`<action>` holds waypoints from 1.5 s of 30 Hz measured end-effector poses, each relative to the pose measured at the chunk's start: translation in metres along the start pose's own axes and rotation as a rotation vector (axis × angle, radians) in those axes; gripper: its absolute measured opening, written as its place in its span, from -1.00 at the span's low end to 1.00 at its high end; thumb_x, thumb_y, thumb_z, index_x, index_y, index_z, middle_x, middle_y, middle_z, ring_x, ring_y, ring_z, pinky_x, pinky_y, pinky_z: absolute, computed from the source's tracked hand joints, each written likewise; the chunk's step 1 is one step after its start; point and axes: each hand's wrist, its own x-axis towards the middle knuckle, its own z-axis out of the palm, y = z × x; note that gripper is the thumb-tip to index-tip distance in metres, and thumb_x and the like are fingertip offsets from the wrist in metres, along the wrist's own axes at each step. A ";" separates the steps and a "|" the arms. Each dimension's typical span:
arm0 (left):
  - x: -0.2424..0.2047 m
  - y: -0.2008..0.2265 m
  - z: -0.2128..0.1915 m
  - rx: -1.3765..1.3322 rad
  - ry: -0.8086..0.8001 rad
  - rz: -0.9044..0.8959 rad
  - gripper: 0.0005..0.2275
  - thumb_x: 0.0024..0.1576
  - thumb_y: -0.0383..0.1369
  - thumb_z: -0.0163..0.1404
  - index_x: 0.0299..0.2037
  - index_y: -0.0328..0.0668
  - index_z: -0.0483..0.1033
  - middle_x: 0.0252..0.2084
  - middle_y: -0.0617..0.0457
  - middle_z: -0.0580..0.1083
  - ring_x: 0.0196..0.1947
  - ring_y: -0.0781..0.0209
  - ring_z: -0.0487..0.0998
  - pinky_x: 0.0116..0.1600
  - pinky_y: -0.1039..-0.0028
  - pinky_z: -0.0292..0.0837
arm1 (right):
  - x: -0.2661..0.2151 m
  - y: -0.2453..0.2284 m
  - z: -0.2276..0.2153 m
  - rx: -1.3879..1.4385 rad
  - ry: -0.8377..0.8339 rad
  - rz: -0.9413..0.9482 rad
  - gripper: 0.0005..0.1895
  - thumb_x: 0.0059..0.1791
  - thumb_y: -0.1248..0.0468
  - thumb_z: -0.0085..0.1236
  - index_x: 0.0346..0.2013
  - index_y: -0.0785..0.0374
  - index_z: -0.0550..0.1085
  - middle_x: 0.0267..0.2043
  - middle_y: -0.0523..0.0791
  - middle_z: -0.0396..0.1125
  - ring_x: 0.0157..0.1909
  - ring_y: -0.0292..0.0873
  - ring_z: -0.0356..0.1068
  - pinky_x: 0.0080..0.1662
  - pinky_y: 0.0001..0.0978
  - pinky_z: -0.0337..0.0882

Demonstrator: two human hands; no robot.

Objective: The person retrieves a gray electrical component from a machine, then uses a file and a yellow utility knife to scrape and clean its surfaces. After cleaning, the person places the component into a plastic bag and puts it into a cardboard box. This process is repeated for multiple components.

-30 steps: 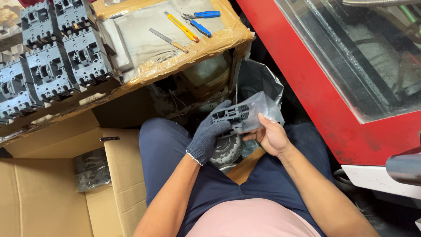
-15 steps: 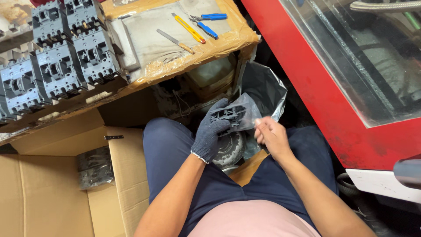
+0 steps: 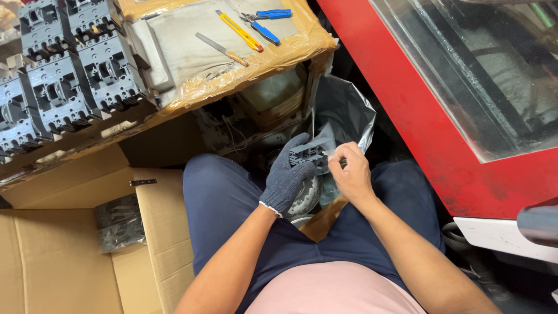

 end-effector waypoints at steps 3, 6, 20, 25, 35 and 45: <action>0.001 -0.001 0.005 0.110 0.040 0.024 -0.37 0.05 -0.41 0.17 0.39 -0.24 0.27 0.13 -0.06 0.52 0.04 0.23 0.55 0.13 0.49 0.49 | 0.000 -0.007 0.001 0.123 -0.093 0.169 -0.84 -0.02 0.38 0.16 -0.45 0.36 0.37 -0.15 -0.10 0.31 -0.37 -0.23 0.26 -0.34 -0.40 0.27; -0.001 0.005 0.012 0.345 0.127 0.008 -0.33 0.04 -0.29 0.18 0.40 -0.21 0.25 0.21 -0.08 0.49 0.11 0.18 0.55 0.17 0.45 0.47 | -0.001 -0.012 0.003 0.201 -0.133 0.123 -0.84 -0.02 0.39 0.15 -0.46 0.33 0.36 -0.05 -0.10 0.25 -0.34 -0.32 0.26 -0.31 -0.49 0.33; 0.004 -0.003 0.009 -0.046 -0.045 -0.286 -0.48 0.19 -0.30 0.13 0.30 -0.48 0.37 0.06 -0.26 0.44 -0.04 0.11 0.34 0.06 0.34 0.29 | 0.002 0.031 -0.012 0.600 0.024 0.234 -0.86 0.09 0.44 0.05 -0.38 0.34 0.42 0.01 -0.05 0.43 -0.05 -0.24 0.39 -0.02 -0.42 0.41; -0.005 0.009 0.028 0.470 -0.078 0.082 -0.43 0.05 -0.21 0.19 0.26 -0.22 0.33 0.27 -0.15 0.41 0.22 0.06 0.45 0.23 0.37 0.39 | -0.001 0.023 -0.021 0.857 -0.073 0.189 -0.86 0.09 0.54 0.03 -0.34 0.31 0.40 -0.11 0.02 0.44 0.10 -0.10 0.47 0.17 -0.25 0.48; -0.013 0.005 0.020 0.607 -0.125 0.147 -0.69 0.17 -0.33 0.04 0.10 -0.22 0.50 -0.05 -0.08 0.59 -0.05 0.08 0.63 0.05 0.40 0.51 | -0.009 -0.010 -0.021 0.925 -0.229 0.290 -0.85 0.03 0.49 0.01 -0.11 0.35 0.38 -0.10 -0.01 0.43 -0.01 -0.11 0.49 -0.01 -0.24 0.52; 0.009 0.013 -0.008 0.128 0.121 0.117 -0.78 0.19 -0.50 -0.05 -0.05 -0.36 0.63 -0.09 -0.01 0.62 -0.11 0.25 0.61 0.05 0.51 0.51 | -0.014 -0.019 0.000 1.388 -0.742 1.019 -0.25 0.01 -0.26 -0.24 0.07 0.32 0.49 -0.09 0.16 0.49 -0.13 0.16 0.54 -0.02 0.03 0.49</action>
